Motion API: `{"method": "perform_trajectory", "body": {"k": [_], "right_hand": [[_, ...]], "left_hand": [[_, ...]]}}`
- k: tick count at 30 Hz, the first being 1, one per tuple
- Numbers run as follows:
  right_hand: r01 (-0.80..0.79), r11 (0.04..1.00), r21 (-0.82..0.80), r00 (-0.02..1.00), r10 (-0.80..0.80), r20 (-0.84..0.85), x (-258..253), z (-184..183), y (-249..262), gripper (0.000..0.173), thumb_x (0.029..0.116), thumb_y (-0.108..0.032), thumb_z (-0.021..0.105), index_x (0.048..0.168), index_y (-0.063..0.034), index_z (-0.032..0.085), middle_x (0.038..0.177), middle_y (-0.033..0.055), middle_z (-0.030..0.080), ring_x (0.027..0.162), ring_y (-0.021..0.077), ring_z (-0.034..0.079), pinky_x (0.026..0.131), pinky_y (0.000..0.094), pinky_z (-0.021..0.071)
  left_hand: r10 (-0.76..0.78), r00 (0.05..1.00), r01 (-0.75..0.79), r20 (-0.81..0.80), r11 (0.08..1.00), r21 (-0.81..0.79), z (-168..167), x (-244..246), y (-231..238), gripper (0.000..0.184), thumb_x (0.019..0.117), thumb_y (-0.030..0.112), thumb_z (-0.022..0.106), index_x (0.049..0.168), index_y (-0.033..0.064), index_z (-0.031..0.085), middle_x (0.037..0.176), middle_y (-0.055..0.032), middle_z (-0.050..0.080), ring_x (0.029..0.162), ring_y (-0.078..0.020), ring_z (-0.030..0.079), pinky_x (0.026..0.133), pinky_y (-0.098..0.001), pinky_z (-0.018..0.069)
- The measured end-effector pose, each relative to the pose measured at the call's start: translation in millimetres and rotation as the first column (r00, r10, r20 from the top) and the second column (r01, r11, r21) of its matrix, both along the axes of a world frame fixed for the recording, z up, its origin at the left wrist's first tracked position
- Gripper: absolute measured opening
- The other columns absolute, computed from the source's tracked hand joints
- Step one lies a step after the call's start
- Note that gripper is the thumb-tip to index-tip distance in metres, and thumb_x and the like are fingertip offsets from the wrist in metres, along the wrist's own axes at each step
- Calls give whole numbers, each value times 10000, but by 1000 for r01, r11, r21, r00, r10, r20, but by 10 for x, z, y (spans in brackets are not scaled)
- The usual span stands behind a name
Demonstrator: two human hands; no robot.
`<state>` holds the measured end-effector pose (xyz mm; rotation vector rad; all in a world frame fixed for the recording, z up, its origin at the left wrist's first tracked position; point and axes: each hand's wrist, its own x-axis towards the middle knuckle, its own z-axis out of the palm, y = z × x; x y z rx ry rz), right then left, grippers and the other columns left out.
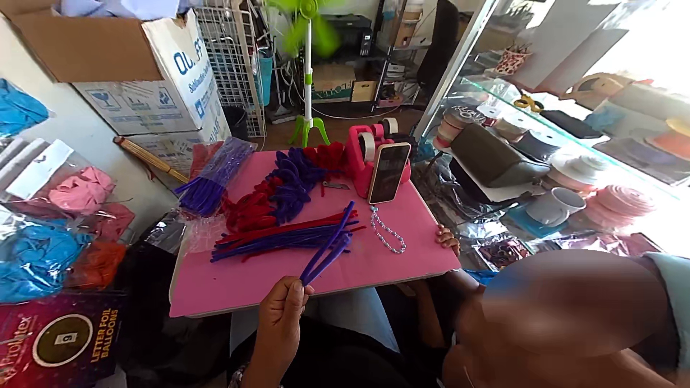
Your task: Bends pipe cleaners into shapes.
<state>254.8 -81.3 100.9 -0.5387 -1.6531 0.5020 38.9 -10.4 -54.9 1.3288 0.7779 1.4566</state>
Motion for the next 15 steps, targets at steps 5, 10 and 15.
{"method": "perform_trajectory", "body": {"k": [5,10,15], "right_hand": [[148,989,-20,924,-131,360,-230,-825,647,206,996,-204,665,1150,-74,705,1023,45,696,937,75,655,807,199,557],[208,961,183,888,-264,377,-402,-1180,678,127,1012,-175,634,1066,-149,746,990,10,681,980,119,614,883,230,495],[202,881,427,621,-453,640,-238,-1145,645,113,1056,-322,548,1067,-299,659,1289,-58,651,1334,181,506,1151,415,325]], "left_hand": [[-4,1000,6,-24,997,83,34,1,-9,242,1071,349,508,966,214,679,750,152,595,624,102,492,566,-67,401],[-74,989,92,-130,986,139,62,-25,-39,244,1073,300,514,949,149,659,753,122,610,677,99,549,627,-74,458],[-416,866,407,-276,909,-94,47,-251,27,260,1065,265,525,936,103,682,787,124,633,711,100,548,661,-95,458]]}}
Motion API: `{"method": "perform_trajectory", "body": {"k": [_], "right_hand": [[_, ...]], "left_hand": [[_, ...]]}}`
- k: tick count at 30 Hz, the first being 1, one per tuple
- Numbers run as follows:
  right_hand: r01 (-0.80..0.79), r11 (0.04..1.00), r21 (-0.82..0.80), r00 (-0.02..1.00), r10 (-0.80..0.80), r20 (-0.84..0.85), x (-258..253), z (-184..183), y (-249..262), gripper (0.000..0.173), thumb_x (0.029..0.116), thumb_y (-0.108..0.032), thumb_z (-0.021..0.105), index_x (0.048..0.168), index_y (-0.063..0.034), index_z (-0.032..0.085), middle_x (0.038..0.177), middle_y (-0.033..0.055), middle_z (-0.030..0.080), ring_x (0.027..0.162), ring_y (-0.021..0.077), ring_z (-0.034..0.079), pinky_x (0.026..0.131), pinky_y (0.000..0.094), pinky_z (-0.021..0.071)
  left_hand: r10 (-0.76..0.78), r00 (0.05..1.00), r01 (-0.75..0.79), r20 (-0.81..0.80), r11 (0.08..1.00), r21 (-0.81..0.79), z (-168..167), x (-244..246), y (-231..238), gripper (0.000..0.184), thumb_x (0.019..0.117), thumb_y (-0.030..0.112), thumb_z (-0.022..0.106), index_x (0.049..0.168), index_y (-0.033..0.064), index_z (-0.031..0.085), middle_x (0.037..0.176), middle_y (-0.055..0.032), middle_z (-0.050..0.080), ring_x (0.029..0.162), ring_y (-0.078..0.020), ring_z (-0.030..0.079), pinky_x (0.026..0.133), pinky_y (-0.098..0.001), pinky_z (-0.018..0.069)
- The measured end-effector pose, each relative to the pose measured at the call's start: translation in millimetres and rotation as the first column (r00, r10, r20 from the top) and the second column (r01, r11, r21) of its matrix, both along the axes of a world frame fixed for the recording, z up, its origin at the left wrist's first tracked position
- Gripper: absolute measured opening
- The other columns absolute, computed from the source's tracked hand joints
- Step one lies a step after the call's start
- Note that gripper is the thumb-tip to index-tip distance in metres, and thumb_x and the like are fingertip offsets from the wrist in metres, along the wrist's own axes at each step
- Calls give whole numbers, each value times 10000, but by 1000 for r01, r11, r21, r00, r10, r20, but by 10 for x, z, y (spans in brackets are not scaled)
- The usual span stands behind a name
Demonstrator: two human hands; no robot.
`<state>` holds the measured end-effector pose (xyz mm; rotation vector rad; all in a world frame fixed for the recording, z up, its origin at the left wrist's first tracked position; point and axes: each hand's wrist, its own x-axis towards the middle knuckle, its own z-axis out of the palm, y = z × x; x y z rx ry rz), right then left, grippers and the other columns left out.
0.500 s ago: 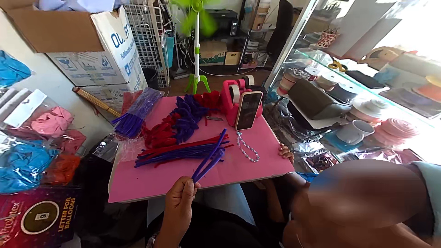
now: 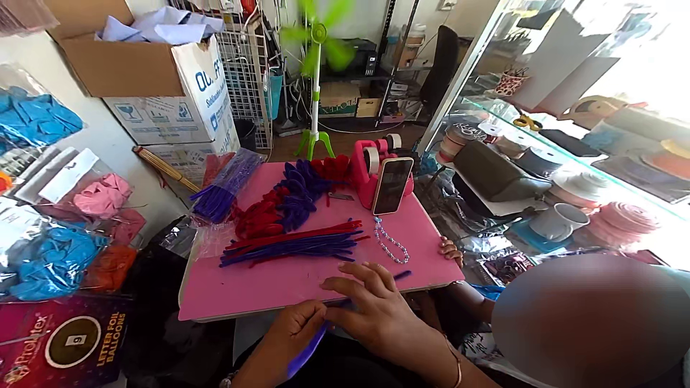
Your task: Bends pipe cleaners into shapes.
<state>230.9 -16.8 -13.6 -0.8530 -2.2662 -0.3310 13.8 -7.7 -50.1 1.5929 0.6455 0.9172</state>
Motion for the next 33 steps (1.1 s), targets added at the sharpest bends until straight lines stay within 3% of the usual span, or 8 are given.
{"method": "perform_trajectory", "body": {"k": [2,4,7,10,15,21,25,33], "right_hand": [[-99,990,-99,995,99,1,24,-77,-9,141,1059,-273,549,1092,-237,682,1205,-29,698,1214,154,619,1120,410,419],[-240,946,-217,970,223,-100,47,-149,-15,152,1045,-183,564,1100,-151,702,1050,36,713,986,173,682,894,321,552],[-298,919,-257,948,253,-195,100,-191,-49,144,1039,-147,577,1061,-127,718,965,46,690,906,171,656,790,268,553],[-282,931,-230,951,240,-196,124,-218,-72,124,1035,-150,587,1035,-128,709,967,34,695,896,156,655,775,253,547],[-283,929,-239,958,262,-115,145,-262,-78,110,1023,-133,597,1002,-106,702,968,42,713,921,165,682,803,255,566],[-394,849,-351,917,390,-84,186,-183,-124,152,1020,-59,579,992,-57,728,973,77,735,950,188,711,845,281,577],[-410,834,-370,910,401,-106,169,-165,-122,136,1010,-92,609,947,-57,725,938,84,726,917,189,710,814,279,581],[-554,689,-467,787,250,-565,91,-325,-14,138,958,-123,712,1017,2,713,953,95,717,899,78,682,825,189,560]], "left_hand": [[-126,992,124,-29,990,-69,-11,-66,30,274,1061,294,546,940,101,698,797,124,644,715,89,558,667,-112,468],[-222,974,215,-51,970,-114,3,-116,48,262,1066,287,539,933,110,678,778,121,609,707,71,547,675,-131,467],[-295,955,285,-29,941,-183,-7,-194,89,201,1060,264,553,1046,113,686,864,107,656,764,52,586,717,-143,492],[-285,959,278,11,924,-264,-8,-201,94,116,1036,212,593,1076,139,674,883,104,680,717,59,575,643,-116,464],[-253,967,234,-32,929,-287,-20,-144,88,52,993,130,619,1014,130,666,863,111,671,745,40,605,683,-148,501],[-392,910,336,-136,889,-312,5,-158,104,69,994,118,597,979,120,664,792,110,643,630,61,545,574,-119,447],[-432,893,384,-128,878,-286,-15,-163,98,76,992,98,593,1004,78,666,837,95,653,741,42,594,695,-153,499],[-232,972,233,23,963,-136,0,-133,48,74,995,117,627,1032,66,667,883,81,675,796,33,622,742,-167,525]]}}
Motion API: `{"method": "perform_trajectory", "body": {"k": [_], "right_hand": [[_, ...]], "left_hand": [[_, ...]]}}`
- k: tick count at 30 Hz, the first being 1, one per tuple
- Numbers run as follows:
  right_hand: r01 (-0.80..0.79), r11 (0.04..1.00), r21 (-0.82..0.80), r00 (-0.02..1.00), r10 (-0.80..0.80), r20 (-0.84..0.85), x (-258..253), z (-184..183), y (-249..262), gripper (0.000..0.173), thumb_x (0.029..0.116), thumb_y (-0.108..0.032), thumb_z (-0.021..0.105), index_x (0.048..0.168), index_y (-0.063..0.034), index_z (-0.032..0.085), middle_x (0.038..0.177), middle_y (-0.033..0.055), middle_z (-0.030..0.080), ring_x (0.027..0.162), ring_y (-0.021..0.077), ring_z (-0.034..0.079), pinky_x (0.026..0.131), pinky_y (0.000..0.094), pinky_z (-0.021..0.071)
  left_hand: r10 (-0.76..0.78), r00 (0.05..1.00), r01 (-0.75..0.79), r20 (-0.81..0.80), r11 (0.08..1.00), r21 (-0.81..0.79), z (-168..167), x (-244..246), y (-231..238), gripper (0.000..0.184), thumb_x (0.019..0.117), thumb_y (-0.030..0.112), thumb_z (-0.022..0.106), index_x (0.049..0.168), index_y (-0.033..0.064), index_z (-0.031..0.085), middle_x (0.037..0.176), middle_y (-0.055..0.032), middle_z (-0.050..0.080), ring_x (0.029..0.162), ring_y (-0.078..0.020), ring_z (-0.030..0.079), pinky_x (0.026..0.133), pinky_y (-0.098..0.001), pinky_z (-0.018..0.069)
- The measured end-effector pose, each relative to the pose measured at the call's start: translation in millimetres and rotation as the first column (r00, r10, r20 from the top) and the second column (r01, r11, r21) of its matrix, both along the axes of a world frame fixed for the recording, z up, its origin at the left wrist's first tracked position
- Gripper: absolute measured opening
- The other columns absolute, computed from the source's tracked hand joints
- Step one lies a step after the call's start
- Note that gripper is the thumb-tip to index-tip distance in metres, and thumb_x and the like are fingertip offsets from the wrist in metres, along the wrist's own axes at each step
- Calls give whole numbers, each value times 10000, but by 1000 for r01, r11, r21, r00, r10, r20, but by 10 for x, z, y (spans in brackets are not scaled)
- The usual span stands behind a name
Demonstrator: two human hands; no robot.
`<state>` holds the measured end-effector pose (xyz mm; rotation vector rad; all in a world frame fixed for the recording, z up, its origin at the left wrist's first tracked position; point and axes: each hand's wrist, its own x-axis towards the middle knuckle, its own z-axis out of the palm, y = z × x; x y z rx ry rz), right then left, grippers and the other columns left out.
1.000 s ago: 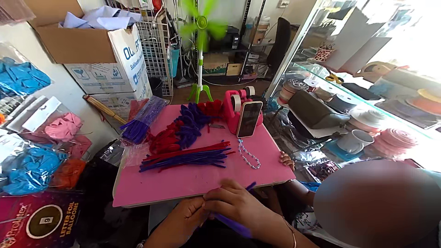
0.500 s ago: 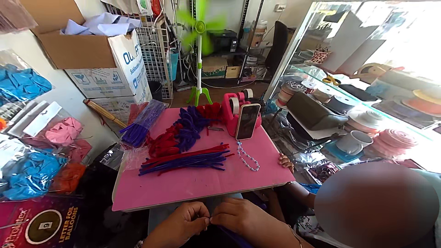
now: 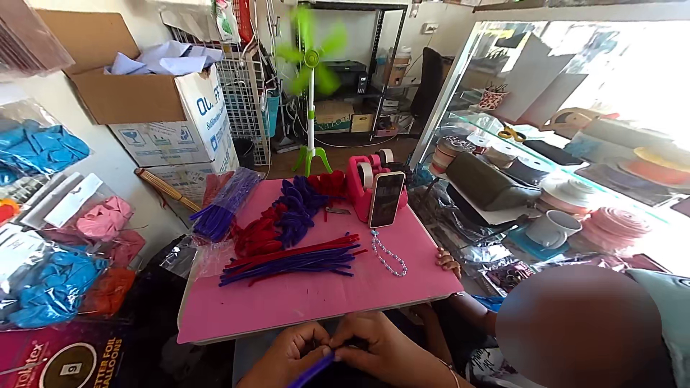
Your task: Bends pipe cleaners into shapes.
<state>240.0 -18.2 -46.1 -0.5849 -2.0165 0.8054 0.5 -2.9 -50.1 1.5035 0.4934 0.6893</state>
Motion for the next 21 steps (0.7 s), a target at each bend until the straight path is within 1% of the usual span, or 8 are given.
{"method": "perform_trajectory", "body": {"k": [4,6,9,11,14,16,18,21], "right_hand": [[20,948,-318,944,-123,-306,-167,-64,-6,57,968,-110,694,996,-60,692,880,-27,693,750,-26,622,677,145,532],[-79,787,-612,889,-223,-401,-263,-23,-1,43,971,-95,659,940,-124,668,773,-75,665,627,-44,562,570,133,455],[-207,416,-886,838,-391,-380,-368,119,40,125,1006,-108,579,883,-123,589,692,-29,613,540,18,541,495,159,430],[-185,356,-916,848,-412,-332,-390,156,69,126,1019,-106,579,895,-114,558,691,-9,611,552,48,568,502,182,457],[-47,675,-736,953,-191,-236,-244,120,170,85,1027,-146,588,985,-76,612,838,-26,688,727,41,660,669,215,556],[131,954,-269,988,-149,-48,-128,66,255,203,1048,-166,563,1134,-45,701,1094,2,700,1014,33,640,903,226,532],[238,930,280,952,-280,123,-92,65,317,229,1058,-234,549,1225,-158,686,1318,23,673,1315,185,562,1088,401,462],[142,842,520,964,-236,120,-124,138,296,179,1050,-209,576,1153,-220,722,1280,-14,696,1365,253,514,1147,468,379]], "left_hand": [[347,935,-352,71,893,279,23,164,-76,105,992,170,651,1016,76,692,899,49,700,810,38,638,749,-150,544],[557,829,-460,39,641,614,35,247,-52,138,969,154,625,971,36,697,917,-27,695,849,-18,651,772,-153,547],[761,643,-317,88,161,935,-15,298,36,187,962,176,579,910,70,725,866,-61,700,761,-136,690,645,-232,568],[782,616,-260,97,85,962,-43,274,72,200,970,181,572,906,79,731,865,-62,705,753,-156,697,624,-250,570],[729,684,-400,-7,383,832,36,177,56,169,941,188,603,927,68,721,866,-42,691,741,-78,657,653,-198,557],[608,791,-461,-65,664,588,126,55,58,141,937,169,624,939,56,707,841,1,680,730,6,616,670,-145,527],[423,904,-390,-59,874,291,169,-64,76,78,950,140,630,954,90,689,805,74,667,697,48,602,645,-130,514],[176,983,-177,53,984,17,153,-128,108,47,974,153,654,975,168,698,807,131,665,669,70,575,606,-113,479]]}}
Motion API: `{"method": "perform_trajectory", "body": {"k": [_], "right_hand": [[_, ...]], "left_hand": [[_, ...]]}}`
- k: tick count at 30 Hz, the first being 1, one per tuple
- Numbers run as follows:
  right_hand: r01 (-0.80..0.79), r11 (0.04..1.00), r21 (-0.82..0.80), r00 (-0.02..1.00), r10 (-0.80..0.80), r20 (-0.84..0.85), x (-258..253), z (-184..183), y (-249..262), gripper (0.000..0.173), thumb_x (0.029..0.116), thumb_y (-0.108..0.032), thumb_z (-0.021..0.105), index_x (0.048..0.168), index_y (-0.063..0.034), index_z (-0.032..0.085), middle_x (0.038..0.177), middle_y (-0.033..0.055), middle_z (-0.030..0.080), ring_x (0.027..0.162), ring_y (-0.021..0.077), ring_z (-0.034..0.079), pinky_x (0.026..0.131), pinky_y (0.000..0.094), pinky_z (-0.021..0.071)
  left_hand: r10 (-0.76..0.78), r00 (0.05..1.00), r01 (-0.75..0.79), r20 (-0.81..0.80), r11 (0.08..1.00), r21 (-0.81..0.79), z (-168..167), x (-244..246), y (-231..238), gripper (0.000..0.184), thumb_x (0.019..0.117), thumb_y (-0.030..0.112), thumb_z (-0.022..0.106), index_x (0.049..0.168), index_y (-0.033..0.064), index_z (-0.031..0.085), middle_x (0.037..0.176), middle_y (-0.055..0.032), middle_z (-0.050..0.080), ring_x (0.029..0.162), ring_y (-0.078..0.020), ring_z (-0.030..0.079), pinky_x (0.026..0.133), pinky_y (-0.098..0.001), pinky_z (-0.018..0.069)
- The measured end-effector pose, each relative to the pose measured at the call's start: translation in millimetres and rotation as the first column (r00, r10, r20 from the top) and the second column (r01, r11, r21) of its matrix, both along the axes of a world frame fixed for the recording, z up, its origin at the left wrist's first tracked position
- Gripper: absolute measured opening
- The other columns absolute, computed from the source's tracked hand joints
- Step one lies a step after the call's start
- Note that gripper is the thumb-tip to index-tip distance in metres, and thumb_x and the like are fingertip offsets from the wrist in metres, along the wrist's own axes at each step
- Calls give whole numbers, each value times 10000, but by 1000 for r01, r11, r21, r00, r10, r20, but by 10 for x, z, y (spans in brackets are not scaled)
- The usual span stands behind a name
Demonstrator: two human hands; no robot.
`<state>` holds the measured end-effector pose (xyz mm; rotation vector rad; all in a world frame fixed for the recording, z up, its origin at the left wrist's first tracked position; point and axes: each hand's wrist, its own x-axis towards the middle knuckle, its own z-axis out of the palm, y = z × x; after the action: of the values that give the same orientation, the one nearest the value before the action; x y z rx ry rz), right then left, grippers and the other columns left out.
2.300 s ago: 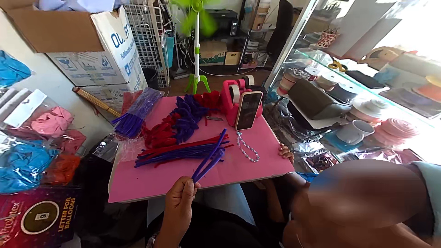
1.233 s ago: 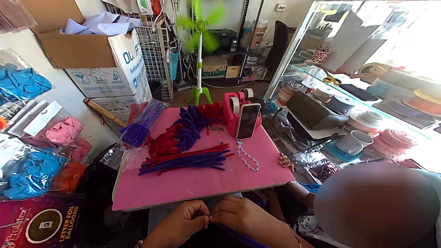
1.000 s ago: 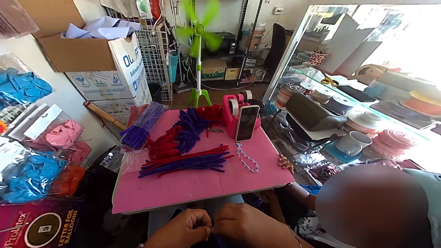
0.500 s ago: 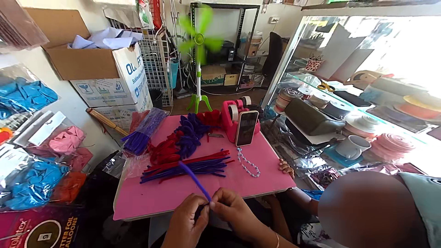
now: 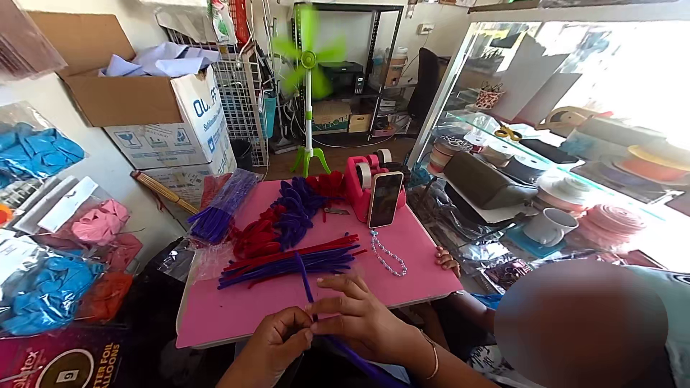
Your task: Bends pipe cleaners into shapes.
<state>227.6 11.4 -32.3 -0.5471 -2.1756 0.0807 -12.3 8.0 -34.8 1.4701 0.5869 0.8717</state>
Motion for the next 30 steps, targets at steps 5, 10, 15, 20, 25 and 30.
{"method": "perform_trajectory", "body": {"k": [5,10,15,20,25,30], "right_hand": [[-121,991,-51,992,118,-47,-15,28,-33,156,1036,-240,604,1038,-174,745,1059,-28,724,1249,204,561,1137,422,357],[-196,960,-197,976,171,-138,-5,-14,-38,138,1019,-234,634,1007,-122,714,1016,8,708,1173,190,584,1076,380,405],[-211,920,-331,972,163,-167,12,-2,-68,169,1000,-254,660,965,-97,709,999,27,713,1160,176,595,1066,370,412],[-294,524,-800,902,-125,-413,-87,8,-167,91,963,-131,663,901,-64,670,839,-51,673,820,-19,630,772,175,519],[-487,164,-858,746,-432,-507,-187,-7,-169,114,974,-90,629,864,-97,655,759,-37,682,692,28,627,680,202,516],[-185,451,-873,847,-378,-375,-136,-45,-217,83,936,-154,693,901,-80,683,766,-76,659,680,-31,605,646,154,507]], "left_hand": [[-177,979,189,101,975,-120,-33,-9,-17,55,997,198,651,997,195,706,779,120,653,617,84,523,548,-90,414],[-214,967,234,142,961,-145,-21,-2,-25,62,995,199,654,1011,191,713,792,113,652,608,83,511,531,-86,399],[-161,982,171,100,980,-99,-12,41,-49,51,985,155,655,998,170,702,812,115,667,666,72,564,597,-106,458],[528,828,-324,-186,722,611,-13,298,-189,126,921,151,648,911,44,714,847,-26,694,776,-27,648,704,-160,543],[790,599,-329,-131,392,859,-166,469,-168,185,938,212,617,903,82,744,875,-52,722,816,-132,702,717,-235,577],[752,610,-276,-249,496,823,-128,413,-133,204,915,234,619,951,127,789,947,-59,699,871,-188,679,746,-322,569]]}}
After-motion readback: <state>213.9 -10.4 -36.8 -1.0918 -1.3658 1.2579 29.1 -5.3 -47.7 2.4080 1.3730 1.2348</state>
